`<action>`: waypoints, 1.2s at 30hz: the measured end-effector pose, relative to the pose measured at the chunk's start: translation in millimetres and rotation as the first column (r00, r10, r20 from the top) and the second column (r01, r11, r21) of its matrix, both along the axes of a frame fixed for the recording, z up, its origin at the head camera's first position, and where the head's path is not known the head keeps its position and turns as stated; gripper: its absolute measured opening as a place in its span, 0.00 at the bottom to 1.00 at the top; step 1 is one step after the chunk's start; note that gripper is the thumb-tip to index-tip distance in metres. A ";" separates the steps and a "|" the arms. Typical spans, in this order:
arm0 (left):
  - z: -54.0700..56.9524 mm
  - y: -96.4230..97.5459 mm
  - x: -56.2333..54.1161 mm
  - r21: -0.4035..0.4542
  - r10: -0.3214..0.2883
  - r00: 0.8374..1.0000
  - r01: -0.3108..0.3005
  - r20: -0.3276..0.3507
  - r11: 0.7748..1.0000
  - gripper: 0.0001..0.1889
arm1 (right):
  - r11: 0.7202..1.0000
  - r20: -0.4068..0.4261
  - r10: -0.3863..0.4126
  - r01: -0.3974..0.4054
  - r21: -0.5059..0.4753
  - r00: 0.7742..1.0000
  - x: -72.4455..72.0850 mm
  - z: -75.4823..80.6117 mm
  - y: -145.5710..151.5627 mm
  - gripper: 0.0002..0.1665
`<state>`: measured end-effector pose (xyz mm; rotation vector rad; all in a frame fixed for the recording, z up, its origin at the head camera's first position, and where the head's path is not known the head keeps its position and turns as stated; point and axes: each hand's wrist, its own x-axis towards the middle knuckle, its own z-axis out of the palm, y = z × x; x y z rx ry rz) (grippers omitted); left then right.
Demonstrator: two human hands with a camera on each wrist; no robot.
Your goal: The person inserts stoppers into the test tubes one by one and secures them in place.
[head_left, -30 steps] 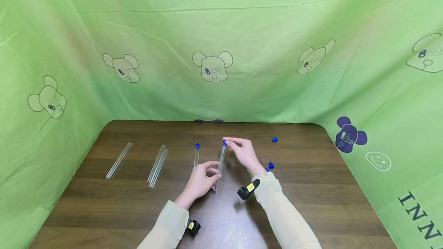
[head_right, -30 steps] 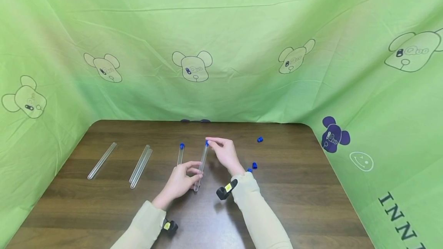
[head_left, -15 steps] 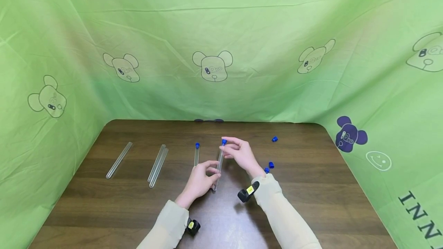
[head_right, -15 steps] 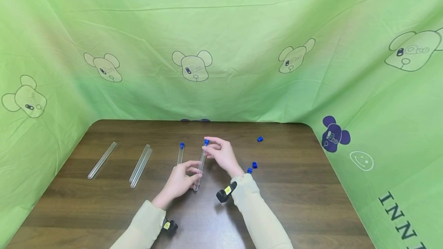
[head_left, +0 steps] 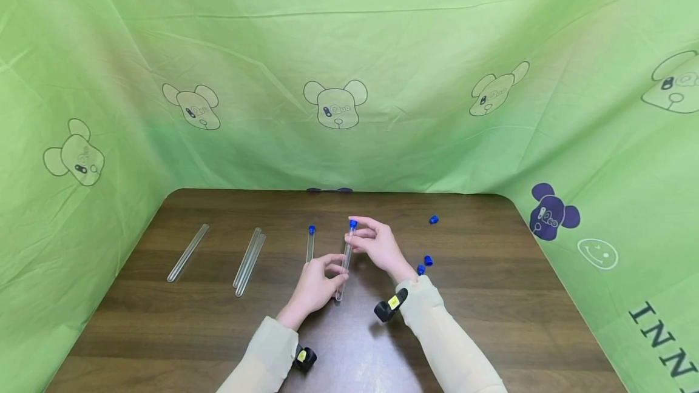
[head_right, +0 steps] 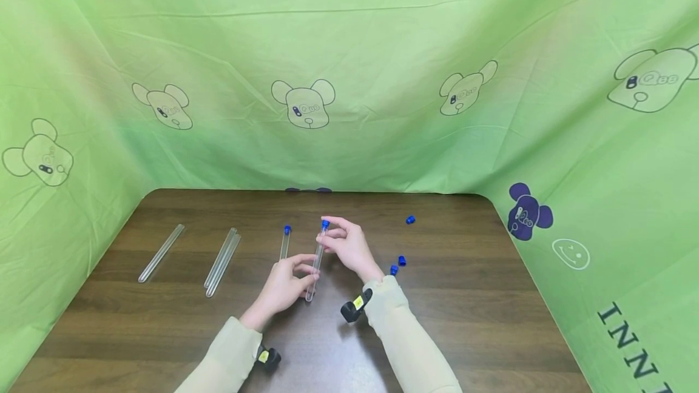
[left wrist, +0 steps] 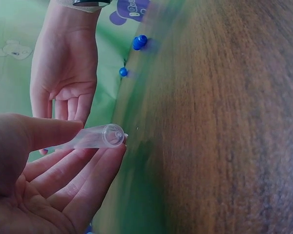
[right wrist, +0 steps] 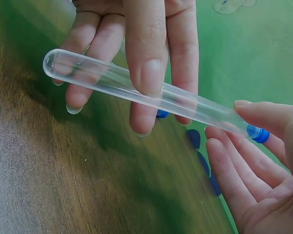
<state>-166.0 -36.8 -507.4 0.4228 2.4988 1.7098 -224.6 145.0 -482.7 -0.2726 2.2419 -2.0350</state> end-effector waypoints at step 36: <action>-3.2 -0.2 0.0 0.016 0.005 1.000 -0.005 0.017 1.000 0.20 | 0.998 -0.037 -0.027 0.029 0.054 0.999 -3.5 -7.0 -1.6 0.26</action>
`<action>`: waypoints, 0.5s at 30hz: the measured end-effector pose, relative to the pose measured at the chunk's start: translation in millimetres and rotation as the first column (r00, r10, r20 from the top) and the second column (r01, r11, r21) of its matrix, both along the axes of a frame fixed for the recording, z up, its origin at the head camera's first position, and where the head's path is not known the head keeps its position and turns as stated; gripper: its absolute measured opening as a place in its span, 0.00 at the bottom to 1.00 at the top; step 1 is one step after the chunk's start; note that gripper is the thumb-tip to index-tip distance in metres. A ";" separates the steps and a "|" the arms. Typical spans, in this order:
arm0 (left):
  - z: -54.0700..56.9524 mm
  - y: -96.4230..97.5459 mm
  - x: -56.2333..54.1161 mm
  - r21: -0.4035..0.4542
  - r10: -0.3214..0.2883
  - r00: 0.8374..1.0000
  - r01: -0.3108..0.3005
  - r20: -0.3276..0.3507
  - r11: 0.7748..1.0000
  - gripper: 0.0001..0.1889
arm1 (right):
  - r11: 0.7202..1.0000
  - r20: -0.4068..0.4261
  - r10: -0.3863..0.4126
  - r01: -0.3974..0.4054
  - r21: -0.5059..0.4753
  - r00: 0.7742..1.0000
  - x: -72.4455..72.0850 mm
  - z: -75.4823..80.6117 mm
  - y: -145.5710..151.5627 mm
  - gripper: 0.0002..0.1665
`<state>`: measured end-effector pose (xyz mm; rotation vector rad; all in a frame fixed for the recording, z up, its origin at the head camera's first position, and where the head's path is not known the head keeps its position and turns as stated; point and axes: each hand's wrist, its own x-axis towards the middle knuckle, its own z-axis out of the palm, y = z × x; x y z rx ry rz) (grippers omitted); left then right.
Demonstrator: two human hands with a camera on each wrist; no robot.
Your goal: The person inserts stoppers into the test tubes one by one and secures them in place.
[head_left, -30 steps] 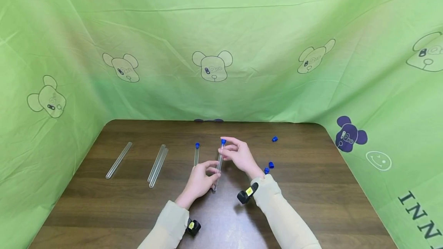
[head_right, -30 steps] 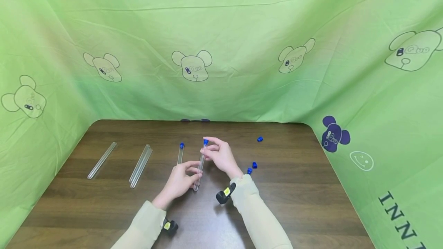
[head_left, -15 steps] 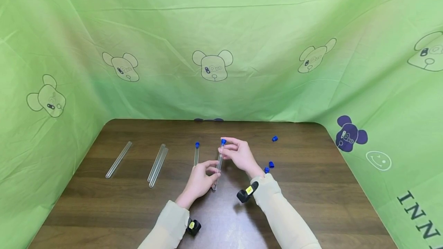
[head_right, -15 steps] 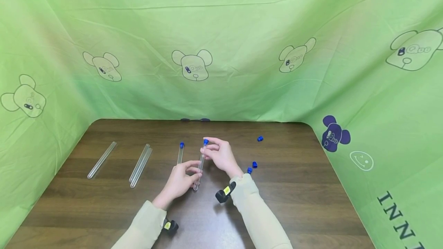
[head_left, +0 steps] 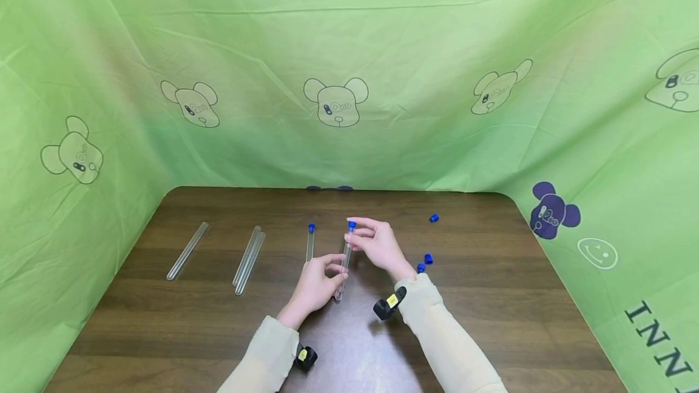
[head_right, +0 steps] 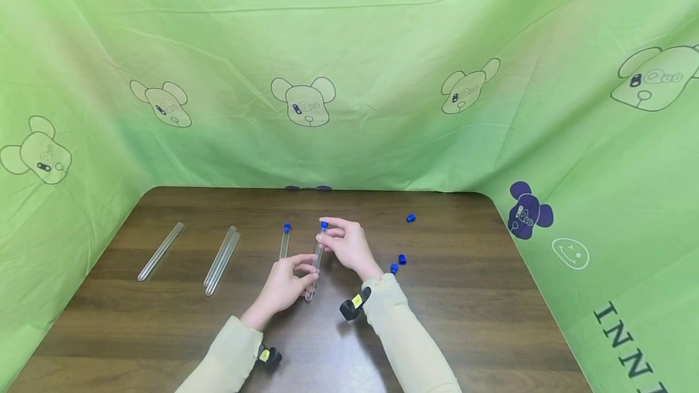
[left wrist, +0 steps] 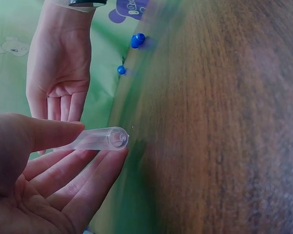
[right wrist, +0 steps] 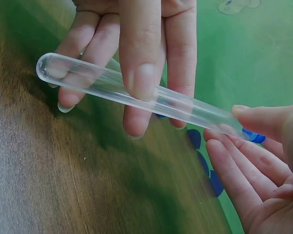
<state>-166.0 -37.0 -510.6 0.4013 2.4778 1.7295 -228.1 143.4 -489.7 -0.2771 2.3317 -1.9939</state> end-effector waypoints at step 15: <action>0.6 -1.0 -0.1 -0.052 0.013 0.999 -0.015 -0.044 0.999 0.20 | 0.997 0.026 -0.032 0.034 -0.072 0.999 2.7 -0.8 -3.8 0.26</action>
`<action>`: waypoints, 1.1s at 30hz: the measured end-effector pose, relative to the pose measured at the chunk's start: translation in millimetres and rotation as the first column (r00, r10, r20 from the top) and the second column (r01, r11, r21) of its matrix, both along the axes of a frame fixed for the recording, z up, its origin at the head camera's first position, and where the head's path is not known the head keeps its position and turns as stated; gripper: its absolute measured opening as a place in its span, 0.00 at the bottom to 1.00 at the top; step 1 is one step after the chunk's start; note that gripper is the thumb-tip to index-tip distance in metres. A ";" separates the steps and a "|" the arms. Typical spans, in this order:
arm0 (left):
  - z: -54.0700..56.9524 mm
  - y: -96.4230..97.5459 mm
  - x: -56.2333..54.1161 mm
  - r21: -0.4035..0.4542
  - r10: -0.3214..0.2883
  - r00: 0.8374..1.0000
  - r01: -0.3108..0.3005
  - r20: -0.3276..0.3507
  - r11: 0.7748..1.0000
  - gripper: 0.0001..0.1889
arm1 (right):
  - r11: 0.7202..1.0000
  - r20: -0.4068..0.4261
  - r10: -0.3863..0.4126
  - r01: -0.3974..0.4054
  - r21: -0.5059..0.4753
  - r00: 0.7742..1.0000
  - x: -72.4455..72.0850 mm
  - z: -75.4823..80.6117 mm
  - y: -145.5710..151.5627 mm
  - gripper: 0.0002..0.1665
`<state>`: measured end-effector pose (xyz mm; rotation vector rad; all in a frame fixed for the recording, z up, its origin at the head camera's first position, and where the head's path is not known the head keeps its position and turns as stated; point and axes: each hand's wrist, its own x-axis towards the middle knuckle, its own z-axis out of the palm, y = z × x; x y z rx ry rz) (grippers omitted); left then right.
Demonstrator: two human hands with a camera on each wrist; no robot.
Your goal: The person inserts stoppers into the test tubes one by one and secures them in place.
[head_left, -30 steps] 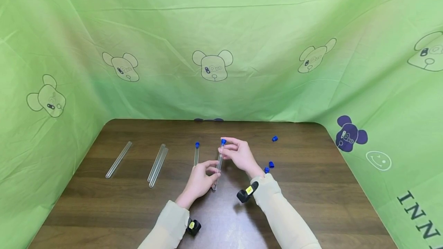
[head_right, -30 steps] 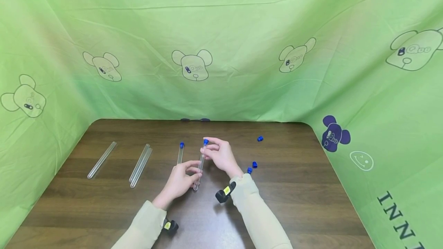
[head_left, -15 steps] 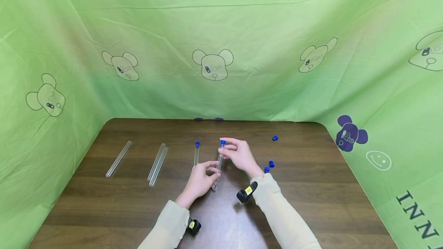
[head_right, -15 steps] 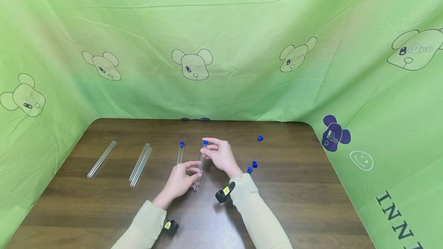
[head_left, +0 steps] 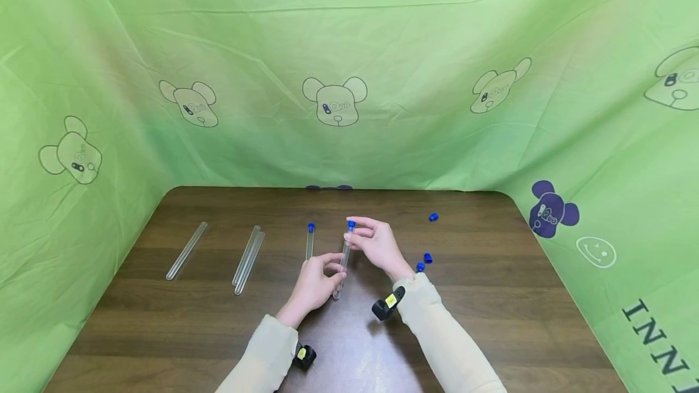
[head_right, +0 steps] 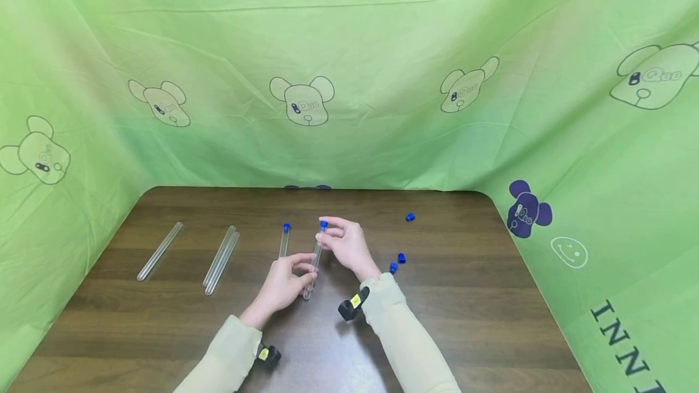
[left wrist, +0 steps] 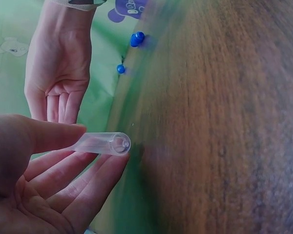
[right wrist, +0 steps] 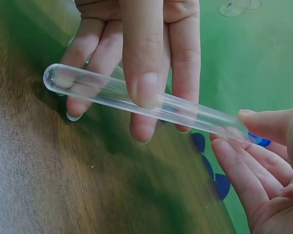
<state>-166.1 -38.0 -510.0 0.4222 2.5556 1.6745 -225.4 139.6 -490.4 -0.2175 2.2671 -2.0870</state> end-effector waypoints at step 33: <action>3.8 -1.2 -2.0 0.070 -0.014 0.999 0.011 0.039 0.998 0.18 | 0.999 0.017 -0.017 0.018 -0.044 1.000 0.1 4.7 -1.9 0.24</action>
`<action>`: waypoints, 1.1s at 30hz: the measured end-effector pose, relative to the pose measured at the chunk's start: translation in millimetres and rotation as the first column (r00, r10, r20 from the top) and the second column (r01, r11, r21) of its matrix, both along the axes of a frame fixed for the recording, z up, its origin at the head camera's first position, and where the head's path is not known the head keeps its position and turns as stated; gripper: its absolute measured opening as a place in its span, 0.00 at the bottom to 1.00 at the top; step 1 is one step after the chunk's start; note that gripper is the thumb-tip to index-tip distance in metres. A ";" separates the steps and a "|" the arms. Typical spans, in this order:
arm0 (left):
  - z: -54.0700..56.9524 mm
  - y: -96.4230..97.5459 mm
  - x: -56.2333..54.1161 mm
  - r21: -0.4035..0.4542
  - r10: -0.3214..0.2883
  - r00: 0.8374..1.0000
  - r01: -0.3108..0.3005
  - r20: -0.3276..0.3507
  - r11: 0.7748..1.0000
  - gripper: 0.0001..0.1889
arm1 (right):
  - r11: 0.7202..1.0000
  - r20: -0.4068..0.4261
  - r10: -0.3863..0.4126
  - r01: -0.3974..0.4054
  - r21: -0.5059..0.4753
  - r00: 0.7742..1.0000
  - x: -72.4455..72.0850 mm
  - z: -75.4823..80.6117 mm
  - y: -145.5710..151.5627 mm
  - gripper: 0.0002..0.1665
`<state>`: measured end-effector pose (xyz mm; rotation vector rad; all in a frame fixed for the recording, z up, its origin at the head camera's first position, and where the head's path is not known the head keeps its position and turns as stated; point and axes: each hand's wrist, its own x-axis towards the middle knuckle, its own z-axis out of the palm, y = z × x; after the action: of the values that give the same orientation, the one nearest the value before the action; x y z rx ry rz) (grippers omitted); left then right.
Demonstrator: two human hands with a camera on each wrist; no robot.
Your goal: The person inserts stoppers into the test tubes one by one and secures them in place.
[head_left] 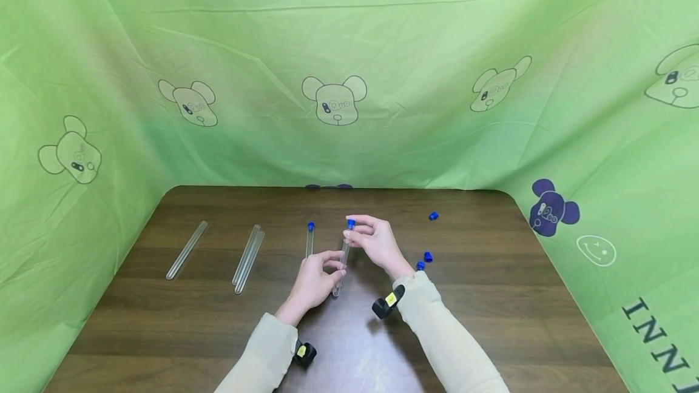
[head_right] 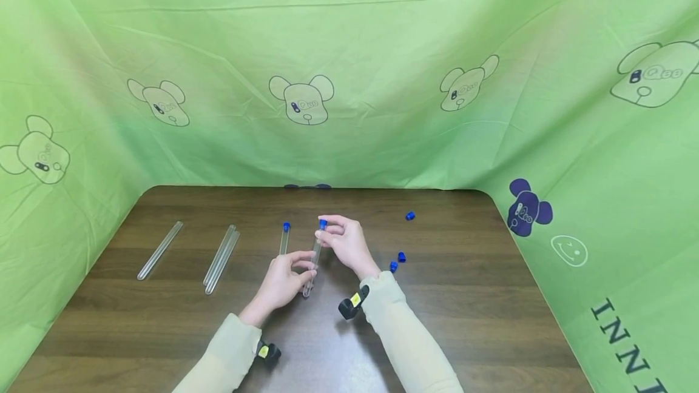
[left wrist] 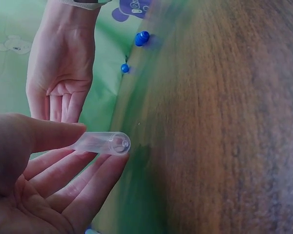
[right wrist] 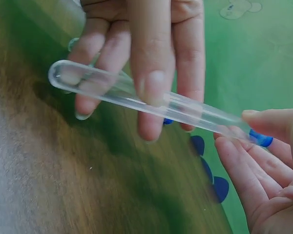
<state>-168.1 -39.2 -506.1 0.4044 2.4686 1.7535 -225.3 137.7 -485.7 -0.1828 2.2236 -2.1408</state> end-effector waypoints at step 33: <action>3.0 -8.1 -3.4 -0.019 0.045 0.999 -0.045 -0.011 0.999 0.20 | 0.986 -0.092 -0.076 0.088 0.143 0.993 2.6 -2.5 15.1 0.24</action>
<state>-171.5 -47.3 -503.2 0.3599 2.5195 1.7469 -222.7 152.8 -488.3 -0.1833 2.4674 -2.0332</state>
